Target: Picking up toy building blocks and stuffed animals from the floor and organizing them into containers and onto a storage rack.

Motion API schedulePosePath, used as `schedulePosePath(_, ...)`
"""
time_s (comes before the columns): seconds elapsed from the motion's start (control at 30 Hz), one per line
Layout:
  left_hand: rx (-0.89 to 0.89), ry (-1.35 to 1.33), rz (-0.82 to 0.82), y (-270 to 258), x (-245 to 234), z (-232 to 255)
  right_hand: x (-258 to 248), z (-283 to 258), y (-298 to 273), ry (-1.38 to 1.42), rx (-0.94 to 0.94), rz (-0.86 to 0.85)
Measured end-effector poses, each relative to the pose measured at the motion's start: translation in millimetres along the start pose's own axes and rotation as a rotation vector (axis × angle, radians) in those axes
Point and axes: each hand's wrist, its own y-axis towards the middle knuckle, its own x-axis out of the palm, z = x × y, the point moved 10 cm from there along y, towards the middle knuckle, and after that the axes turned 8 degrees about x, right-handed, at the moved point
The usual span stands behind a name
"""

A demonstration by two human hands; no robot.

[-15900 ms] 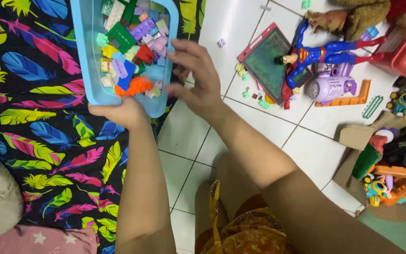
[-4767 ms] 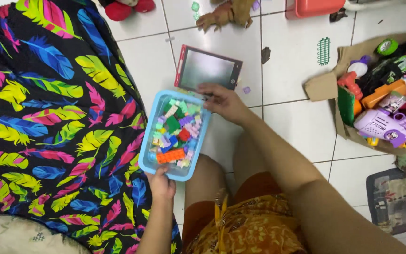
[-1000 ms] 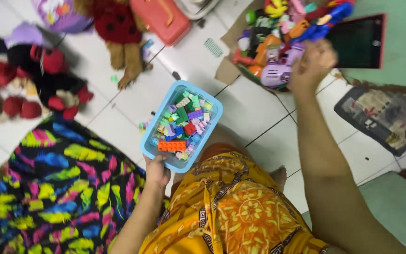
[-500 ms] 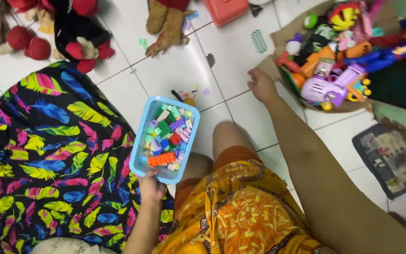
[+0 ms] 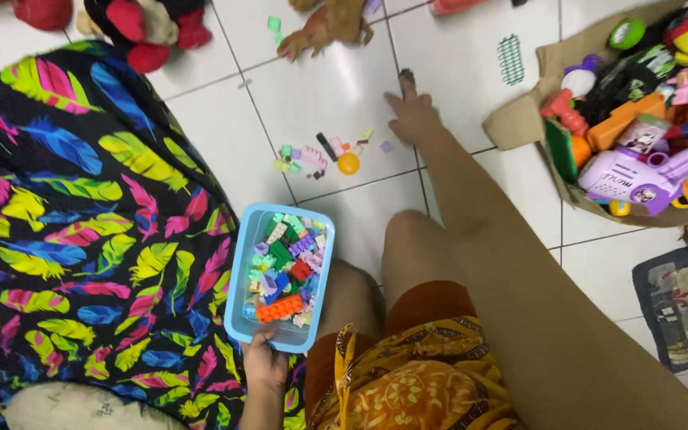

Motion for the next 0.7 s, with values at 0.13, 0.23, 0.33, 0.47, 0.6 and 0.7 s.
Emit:
schedulePosePath(0.13,-0.006,-0.024,0.016,3,-11,-9,24,35,14,-0.031,0.027,0.125)
schedulePosePath(0.23,0.025,-0.087,-0.027,3,-1,-7,10,10,-13,0.075,-0.038,0.264)
schedulePosePath(0.33,0.002,-0.130,-0.027,-5,17,-2,14,-41,-55,0.099,-0.161,0.166)
schedulePosePath(0.47,-0.023,-0.159,-0.001,-3,18,-2,63,-44,-45,0.176,-0.168,0.176)
schedulePosePath(0.6,0.018,-0.213,-0.022,17,11,-4,82,-16,-12,0.278,-0.116,0.326)
schedulePosePath(0.7,0.072,-0.256,-0.073,33,18,2,53,-56,-38,0.593,-0.120,0.282)
